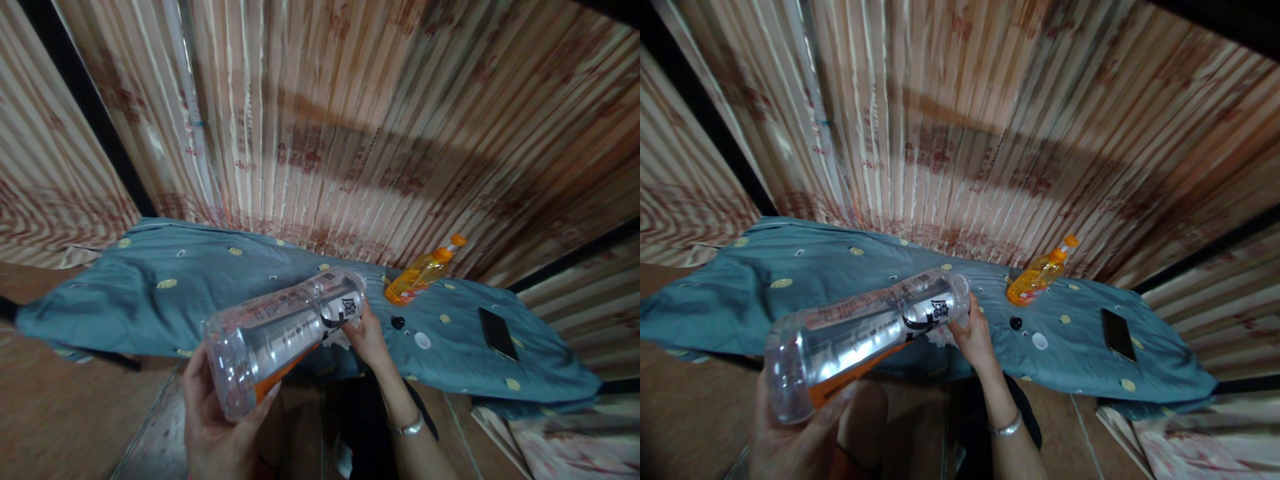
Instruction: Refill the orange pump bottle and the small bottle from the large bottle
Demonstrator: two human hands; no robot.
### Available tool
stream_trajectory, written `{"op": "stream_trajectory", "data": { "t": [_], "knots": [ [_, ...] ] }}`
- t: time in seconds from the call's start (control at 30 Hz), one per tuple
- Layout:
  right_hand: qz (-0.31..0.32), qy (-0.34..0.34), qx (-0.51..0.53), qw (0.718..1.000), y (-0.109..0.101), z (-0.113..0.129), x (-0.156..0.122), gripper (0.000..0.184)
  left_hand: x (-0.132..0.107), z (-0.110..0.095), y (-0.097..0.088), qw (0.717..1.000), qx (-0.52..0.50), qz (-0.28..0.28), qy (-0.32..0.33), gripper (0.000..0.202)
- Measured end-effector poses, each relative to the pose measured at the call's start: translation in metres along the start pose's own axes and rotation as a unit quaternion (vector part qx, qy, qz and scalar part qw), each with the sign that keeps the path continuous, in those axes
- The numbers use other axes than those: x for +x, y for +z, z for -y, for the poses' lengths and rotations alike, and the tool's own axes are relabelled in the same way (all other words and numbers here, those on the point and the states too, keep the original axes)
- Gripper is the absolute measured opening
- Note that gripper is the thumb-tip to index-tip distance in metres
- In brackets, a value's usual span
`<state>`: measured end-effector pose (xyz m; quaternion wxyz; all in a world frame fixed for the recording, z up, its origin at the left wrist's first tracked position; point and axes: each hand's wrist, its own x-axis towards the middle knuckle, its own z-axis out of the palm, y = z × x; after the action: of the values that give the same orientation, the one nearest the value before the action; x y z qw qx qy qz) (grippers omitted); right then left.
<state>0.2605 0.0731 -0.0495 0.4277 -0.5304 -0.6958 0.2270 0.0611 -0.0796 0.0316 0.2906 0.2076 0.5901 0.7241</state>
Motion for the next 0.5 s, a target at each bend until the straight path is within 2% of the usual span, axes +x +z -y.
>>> {"op": "stream_trajectory", "data": {
  "t": [0.5],
  "knots": [
    [0.000, -0.003, -0.005, 1.000, -0.0007, 0.0020, -0.0004, 0.062, -0.0003, -0.0017, 0.0015, 1.000, -0.014, 0.003, -0.018, 0.088]
  ]
}}
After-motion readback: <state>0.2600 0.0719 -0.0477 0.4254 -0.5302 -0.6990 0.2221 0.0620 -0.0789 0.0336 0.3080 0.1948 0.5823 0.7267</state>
